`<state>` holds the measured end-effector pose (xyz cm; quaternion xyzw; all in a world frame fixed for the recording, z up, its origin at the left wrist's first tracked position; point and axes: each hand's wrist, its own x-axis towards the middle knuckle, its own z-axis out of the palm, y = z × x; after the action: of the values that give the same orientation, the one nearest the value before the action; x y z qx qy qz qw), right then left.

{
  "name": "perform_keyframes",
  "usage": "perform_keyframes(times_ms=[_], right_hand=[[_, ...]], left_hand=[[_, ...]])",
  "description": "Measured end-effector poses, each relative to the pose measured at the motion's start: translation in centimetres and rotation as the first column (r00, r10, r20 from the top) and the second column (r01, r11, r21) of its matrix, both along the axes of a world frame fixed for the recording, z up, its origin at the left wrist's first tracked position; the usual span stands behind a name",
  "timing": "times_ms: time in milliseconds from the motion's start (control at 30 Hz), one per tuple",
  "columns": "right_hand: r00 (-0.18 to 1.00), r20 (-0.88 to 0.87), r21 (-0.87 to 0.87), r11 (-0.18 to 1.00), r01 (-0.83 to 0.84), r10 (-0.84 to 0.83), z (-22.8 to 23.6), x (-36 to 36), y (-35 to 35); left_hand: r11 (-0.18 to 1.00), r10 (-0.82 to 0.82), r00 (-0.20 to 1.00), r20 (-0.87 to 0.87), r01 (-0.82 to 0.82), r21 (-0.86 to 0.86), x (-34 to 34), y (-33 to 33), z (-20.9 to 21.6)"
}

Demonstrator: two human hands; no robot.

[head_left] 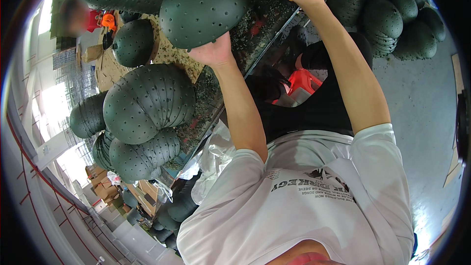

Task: Using a power drill to create holes in green plastic dome-shaped manufacturing components.

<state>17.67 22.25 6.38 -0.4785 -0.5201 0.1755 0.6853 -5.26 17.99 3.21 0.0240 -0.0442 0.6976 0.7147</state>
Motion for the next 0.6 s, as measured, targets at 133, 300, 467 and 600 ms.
perform_keyframes(times_ms=[133, 300, 467, 600], right_hand=[[0.999, 0.01, -0.08, 0.996, 0.031, -0.031, 0.0, 0.1, -0.1], [0.998, 0.059, -0.134, 0.991, -0.013, 0.021, -0.1, 0.0, 0.0], [0.998, 0.054, -0.082, 0.997, -0.003, 0.008, 1.0, 0.1, -0.8], [0.955, -0.294, -0.607, 0.764, -0.218, 0.039, 3.8, 0.1, -3.0]], left_hand=[[0.999, -0.023, 0.999, 0.03, 0.024, -0.044, 0.2, -1.6, 0.0], [0.999, -0.029, 0.999, 0.023, 0.03, -0.017, -1.4, -3.6, -0.5], [0.998, 0.062, 0.969, -0.239, -0.057, 0.028, -2.5, -6.5, -0.6], [0.995, -0.026, 1.0, -0.017, 0.027, 0.093, -3.3, -8.5, -0.3]])
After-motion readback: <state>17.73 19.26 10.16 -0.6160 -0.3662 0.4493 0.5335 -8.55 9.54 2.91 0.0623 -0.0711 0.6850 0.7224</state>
